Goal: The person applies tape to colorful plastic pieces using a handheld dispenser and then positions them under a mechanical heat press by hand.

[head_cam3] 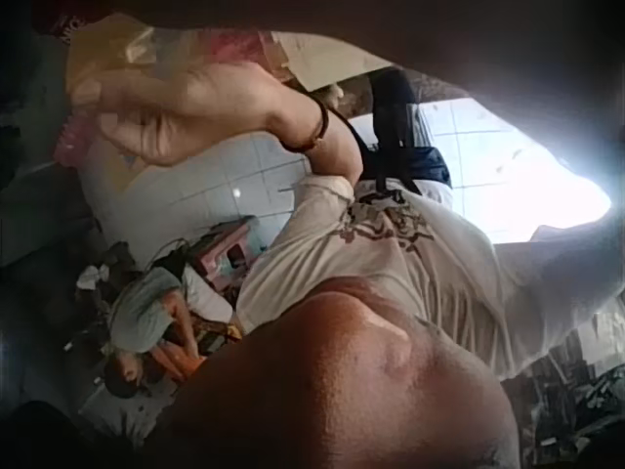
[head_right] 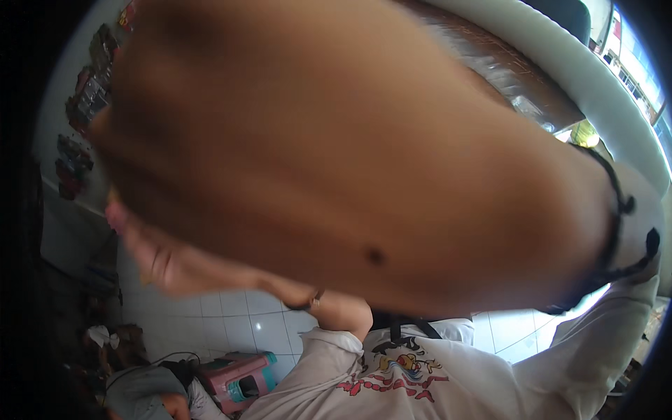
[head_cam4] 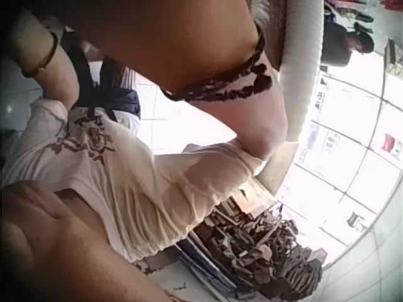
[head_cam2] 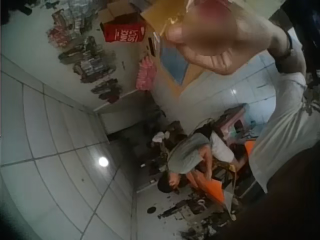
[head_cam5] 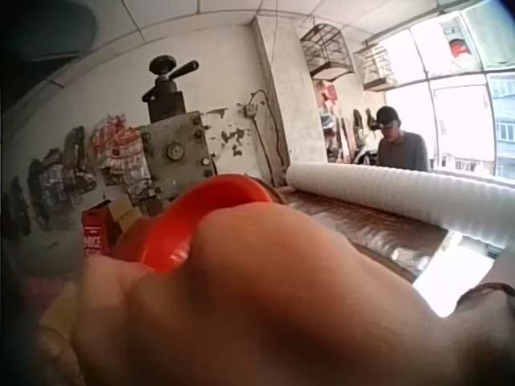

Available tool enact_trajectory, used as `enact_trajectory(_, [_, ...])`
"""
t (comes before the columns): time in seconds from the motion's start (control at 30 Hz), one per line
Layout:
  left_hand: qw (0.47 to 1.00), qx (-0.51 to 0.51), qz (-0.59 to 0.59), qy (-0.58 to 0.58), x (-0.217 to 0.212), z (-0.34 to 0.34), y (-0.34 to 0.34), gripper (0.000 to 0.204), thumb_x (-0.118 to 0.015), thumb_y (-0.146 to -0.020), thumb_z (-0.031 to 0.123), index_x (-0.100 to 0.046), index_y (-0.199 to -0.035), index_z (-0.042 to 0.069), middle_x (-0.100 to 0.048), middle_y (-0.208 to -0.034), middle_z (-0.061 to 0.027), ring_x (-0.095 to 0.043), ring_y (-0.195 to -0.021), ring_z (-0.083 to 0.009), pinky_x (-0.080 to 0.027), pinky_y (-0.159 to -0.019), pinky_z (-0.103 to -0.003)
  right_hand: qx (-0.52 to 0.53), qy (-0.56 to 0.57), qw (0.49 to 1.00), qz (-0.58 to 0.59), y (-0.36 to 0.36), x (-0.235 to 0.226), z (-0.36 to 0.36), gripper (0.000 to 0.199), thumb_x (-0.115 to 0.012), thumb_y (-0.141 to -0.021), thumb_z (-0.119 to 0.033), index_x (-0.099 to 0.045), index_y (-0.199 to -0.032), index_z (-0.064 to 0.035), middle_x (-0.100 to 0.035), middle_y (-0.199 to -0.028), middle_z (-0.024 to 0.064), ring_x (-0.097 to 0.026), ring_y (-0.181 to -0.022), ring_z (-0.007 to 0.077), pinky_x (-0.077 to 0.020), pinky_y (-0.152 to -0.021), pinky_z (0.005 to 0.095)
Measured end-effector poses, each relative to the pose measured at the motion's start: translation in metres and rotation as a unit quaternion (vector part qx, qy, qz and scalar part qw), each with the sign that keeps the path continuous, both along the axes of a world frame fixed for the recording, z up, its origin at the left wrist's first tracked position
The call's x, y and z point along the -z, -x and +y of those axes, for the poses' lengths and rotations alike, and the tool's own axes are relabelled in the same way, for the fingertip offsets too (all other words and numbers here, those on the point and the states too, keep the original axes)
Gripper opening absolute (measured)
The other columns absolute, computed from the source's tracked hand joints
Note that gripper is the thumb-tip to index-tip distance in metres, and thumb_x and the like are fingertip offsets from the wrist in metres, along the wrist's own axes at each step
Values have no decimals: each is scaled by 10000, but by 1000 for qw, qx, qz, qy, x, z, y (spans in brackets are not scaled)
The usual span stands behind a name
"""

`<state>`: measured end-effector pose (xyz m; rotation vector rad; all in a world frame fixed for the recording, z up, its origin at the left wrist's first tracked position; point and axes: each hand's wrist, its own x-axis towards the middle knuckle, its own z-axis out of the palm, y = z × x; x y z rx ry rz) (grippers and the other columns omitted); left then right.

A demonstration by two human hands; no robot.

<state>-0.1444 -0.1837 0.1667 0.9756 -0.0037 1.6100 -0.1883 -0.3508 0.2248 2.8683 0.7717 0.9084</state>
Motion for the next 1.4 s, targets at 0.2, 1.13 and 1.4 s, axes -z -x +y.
enact_trajectory(0.2, [992, 113, -18, -57, -34, -4, -18, 398, -580, -1032, 263, -678, -1085, -119, -684, -1127, -180, -638, -1039, -195, -466, -985, -326, 111, -6, 992, -64, -14, -22, -60, 468, -732, -866, -410, -520, -1074, -48, -690, -777, 157, -688, -693, 315, -527, -650, 406])
enact_trajectory(1.13, [446, 696, 217, -519, 63, -289, -102, 261, -687, -925, 217, -746, -994, -27, -742, -800, -131, -690, -726, -140, -531, -703, -292, 157, -485, 847, 149, -2, 133, -269, 394, -676, -968, -328, -676, -1159, 17, -729, -1006, 96, -682, -959, 151, -529, -846, 284])
enact_trajectory(1.4, [454, 591, 272, -609, 103, -344, -120, 325, -695, -927, 293, -756, -1006, -16, -751, -860, -110, -678, -777, -117, -517, -737, -300, 273, -563, 747, 226, 6, 161, -302, 263, -710, -950, -265, -693, -1017, -11, -684, -795, 6, -611, -681, 52, -503, -602, 219])
